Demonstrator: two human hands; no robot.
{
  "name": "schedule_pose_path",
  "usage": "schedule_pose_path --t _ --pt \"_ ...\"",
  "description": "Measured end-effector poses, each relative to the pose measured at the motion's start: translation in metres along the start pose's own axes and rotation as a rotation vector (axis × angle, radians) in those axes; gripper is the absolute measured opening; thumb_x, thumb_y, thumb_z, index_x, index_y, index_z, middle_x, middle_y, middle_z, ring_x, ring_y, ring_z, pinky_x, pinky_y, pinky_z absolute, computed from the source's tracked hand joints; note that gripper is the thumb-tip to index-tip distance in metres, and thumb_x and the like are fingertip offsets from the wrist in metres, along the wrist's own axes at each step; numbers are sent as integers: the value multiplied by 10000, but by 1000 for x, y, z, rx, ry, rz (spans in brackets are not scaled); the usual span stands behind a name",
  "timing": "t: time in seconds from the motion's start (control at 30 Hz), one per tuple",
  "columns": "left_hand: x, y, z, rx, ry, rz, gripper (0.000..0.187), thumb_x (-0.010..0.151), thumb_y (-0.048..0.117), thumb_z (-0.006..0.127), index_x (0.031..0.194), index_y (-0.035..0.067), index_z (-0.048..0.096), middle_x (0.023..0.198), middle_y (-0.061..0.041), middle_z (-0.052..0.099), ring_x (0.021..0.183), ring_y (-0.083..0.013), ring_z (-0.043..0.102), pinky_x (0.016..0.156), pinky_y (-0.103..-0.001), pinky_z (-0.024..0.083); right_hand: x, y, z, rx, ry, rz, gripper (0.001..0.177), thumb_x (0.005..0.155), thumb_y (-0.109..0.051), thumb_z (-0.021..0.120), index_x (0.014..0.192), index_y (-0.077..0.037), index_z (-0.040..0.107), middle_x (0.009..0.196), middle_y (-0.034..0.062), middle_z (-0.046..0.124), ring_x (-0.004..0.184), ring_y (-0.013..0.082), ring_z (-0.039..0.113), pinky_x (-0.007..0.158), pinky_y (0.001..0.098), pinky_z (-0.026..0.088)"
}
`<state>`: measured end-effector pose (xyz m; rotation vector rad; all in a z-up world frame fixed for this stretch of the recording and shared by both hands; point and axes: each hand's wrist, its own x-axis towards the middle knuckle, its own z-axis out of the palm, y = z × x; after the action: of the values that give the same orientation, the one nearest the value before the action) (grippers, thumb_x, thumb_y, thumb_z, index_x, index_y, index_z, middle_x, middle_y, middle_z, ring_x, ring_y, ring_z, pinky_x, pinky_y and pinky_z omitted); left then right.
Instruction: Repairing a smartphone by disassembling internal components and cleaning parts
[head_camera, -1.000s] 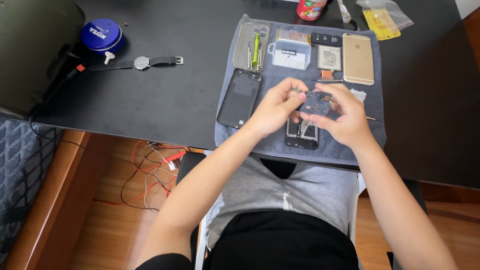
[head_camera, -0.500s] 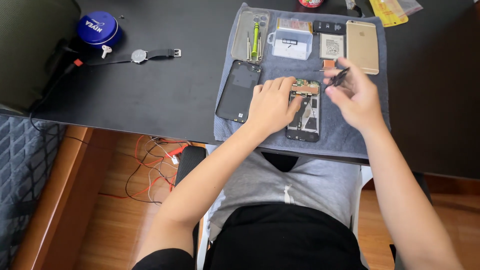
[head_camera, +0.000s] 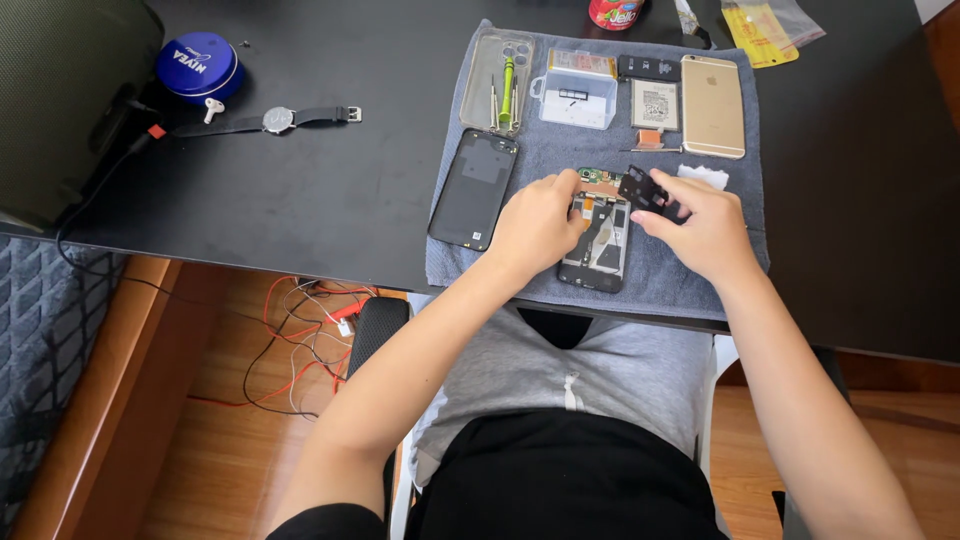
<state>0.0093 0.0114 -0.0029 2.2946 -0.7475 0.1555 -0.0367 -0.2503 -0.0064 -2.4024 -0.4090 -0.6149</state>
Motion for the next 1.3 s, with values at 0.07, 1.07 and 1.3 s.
schedule_pose_path --t 0.07,1.07,1.3 --pt "-3 11 -8 2 -13 -38 222 858 136 623 1072 101 579 840 -93 663 832 -365 733 752 -478 587 1 -8 -1 9 -2 22 561 807 -131 905 1340 -50 748 977 167 737 749 263 632 634 357 521" --pt "-32 45 -7 166 7 155 275 927 267 606 1136 128 717 897 -90 584 850 -334 707 721 -485 607 1 -4 -8 122 -36 154 497 801 -163 895 1270 -89 746 1136 107 668 1042 250 641 893 384 524" --pt "-25 30 9 237 125 229 177 871 285 614 992 175 682 1081 -26 527 1003 -281 622 861 -421 498 1 -20 -9 115 -66 117 522 762 -137 896 1262 -92 754 1114 105 672 1023 247 643 913 378 516"
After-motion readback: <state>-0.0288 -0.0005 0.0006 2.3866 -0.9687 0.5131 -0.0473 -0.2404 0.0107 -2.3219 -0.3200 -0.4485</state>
